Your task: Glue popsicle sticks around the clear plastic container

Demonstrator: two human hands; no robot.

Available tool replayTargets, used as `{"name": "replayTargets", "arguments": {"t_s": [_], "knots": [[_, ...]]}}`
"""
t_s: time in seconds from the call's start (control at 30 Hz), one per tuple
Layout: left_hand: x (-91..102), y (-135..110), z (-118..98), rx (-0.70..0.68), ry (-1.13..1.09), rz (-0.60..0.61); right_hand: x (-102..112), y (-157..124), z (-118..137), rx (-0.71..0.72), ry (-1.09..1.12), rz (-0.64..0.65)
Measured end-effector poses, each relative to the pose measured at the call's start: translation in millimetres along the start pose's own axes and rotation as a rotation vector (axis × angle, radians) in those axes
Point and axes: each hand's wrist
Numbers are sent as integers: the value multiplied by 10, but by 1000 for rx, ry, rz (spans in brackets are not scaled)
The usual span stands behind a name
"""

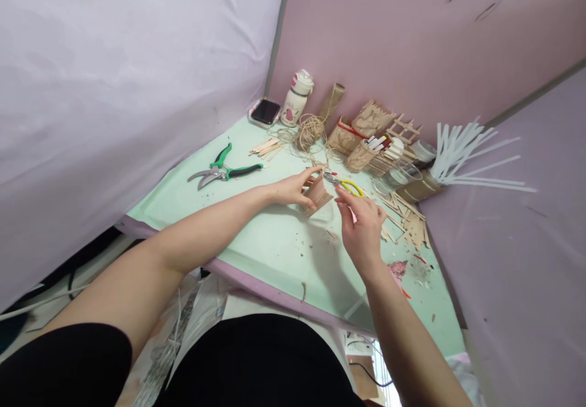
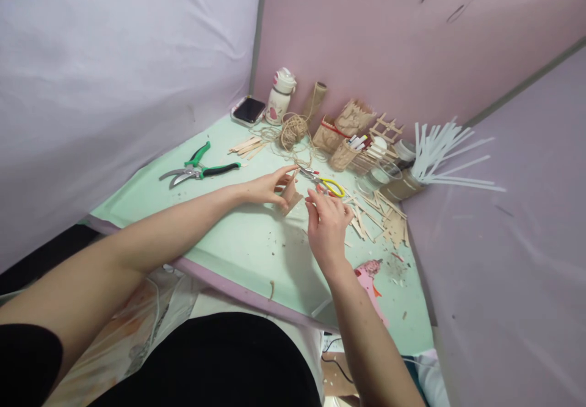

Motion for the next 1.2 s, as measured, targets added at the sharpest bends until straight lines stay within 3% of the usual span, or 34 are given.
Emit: {"name": "replayTargets", "arguments": {"t_s": [0.23,0.37,0.53,0.7,0.8,0.97,1.2], "knots": [[-17,13,-45,80,14,-15,191,-85,-2,-156,219,-52],[-28,11,-190,163,-127,-123,256,-161,-7,-328,328,-55],[-164,-56,-433,361,-429,-210,156,-256,12,-500,487,-50],[-361,-100,-546,474,-524,-269,41,-289,86,-658,687,-71],[-441,-110,-573,472,-503,-360,59,-284,131,-676,574,-175],[-538,-127,-625,407,-465,-483,84,-247,176,-710,665,0],[-598,-146,-619,405,-421,-477,33,-227,181,-728,687,-27]]}}
Point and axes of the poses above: each hand's wrist, its own y-axis towards the middle knuckle, its own x-axis out of the back of the hand, z = x × y, and after that the axes turned 1 degree about -z, right-handed
